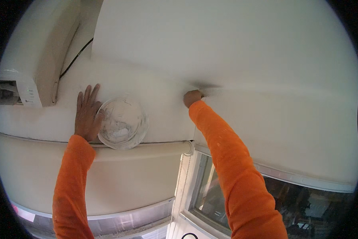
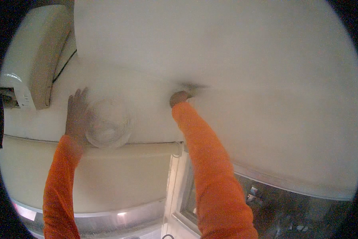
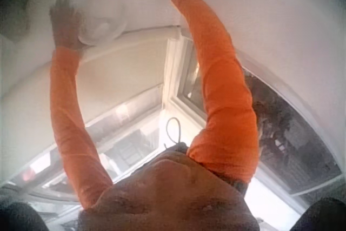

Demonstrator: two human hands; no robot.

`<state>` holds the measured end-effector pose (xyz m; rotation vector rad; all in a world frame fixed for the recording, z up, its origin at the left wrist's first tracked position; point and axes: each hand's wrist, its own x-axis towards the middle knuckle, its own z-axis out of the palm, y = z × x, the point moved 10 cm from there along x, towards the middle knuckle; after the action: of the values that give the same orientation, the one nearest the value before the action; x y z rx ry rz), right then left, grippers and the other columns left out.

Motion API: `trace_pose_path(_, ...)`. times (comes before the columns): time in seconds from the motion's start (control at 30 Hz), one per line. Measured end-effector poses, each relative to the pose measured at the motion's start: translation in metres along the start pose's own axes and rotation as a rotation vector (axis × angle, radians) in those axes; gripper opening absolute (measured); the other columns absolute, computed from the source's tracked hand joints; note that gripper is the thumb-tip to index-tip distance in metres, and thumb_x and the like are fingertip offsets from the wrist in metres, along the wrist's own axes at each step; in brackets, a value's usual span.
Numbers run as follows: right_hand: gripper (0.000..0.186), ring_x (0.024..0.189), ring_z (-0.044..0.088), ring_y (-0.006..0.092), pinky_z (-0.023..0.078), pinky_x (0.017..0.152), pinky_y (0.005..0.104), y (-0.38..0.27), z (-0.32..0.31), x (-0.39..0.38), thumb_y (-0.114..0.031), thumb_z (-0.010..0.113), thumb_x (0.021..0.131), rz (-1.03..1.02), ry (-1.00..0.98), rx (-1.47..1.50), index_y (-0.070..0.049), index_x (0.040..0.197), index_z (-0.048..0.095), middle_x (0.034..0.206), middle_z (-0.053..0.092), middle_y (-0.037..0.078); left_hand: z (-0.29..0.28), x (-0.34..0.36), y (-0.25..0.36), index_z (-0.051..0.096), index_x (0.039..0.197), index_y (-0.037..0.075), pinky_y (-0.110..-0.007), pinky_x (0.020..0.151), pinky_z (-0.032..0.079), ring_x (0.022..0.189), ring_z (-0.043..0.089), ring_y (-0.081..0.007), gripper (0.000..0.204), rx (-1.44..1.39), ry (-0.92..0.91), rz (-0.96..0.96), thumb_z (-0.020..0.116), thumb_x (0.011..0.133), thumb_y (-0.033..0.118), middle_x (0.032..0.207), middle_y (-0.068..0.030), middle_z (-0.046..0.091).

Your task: The person applies plaster along the ceiling and wall corners using a putty knife while holding a bowl of compound, repeatedly scooping plaster and smoothing the seams.

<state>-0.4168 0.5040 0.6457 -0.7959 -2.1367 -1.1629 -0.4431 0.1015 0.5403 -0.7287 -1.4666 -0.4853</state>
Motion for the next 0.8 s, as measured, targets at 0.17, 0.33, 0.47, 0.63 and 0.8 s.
trace_pose_path(0.17,0.025,0.099,0.068,0.0354,0.054,0.078,0.0545,-0.078,-0.004,-0.075,-0.017,0.062,0.086,-0.199,-0.065,0.036,-0.004,0.105,0.072,0.105,0.070,0.015,0.005,-0.018,-0.016,0.062,0.096,-0.006,-0.050,0.121,0.003,0.148,0.012,-0.0337,0.029,0.009,-0.034,-0.020,0.050,0.086,0.018,0.157,-0.0135,0.025)
trace_pose_path(0.33,0.022,0.098,0.067,0.0359,0.051,0.080,0.0582,-0.036,-0.024,-0.067,-0.019,0.060,0.088,-0.078,0.180,-0.084,-0.006,0.100,0.073,0.104,0.071,0.015,0.005,-0.009,-0.010,0.063,0.096,-0.006,-0.049,0.121,0.002,0.148,0.010,-0.0332,0.029,0.007,-0.014,0.026,0.049,0.085,0.016,0.158,-0.0132,0.023)
trace_pose_path(0.47,0.019,0.098,0.067,0.0340,0.051,0.078,0.0567,0.006,-0.043,-0.026,-0.018,0.060,0.088,0.114,0.136,0.104,-0.008,0.097,0.073,0.105,0.070,0.014,0.000,-0.007,0.002,0.063,0.099,-0.006,-0.050,0.120,0.002,0.148,0.010,-0.0332,0.032,0.026,-0.033,0.054,0.049,0.086,0.019,0.158,-0.0135,0.024)
trace_pose_path(0.63,0.020,0.096,0.066,0.0331,0.052,0.077,0.0542,0.003,-0.018,-0.011,-0.017,0.061,0.088,0.102,0.023,0.073,-0.008,0.102,0.072,0.105,0.070,0.013,0.008,-0.004,-0.002,0.064,0.106,-0.006,-0.048,0.121,0.001,0.148,0.010,-0.0316,0.039,0.069,-0.025,0.052,0.044,0.088,0.023,0.159,-0.0109,0.023)
trace_pose_path(0.8,0.026,0.104,0.063,0.0336,0.049,0.083,0.0534,-0.041,-0.005,-0.057,-0.019,0.063,0.087,0.014,-0.139,-0.141,-0.009,0.109,0.071,0.111,0.068,0.012,0.010,-0.017,-0.018,0.064,0.106,-0.004,-0.048,0.121,0.002,0.148,0.010,-0.0318,0.039,0.038,-0.049,-0.022,0.042,0.090,0.024,0.159,-0.0113,0.022)
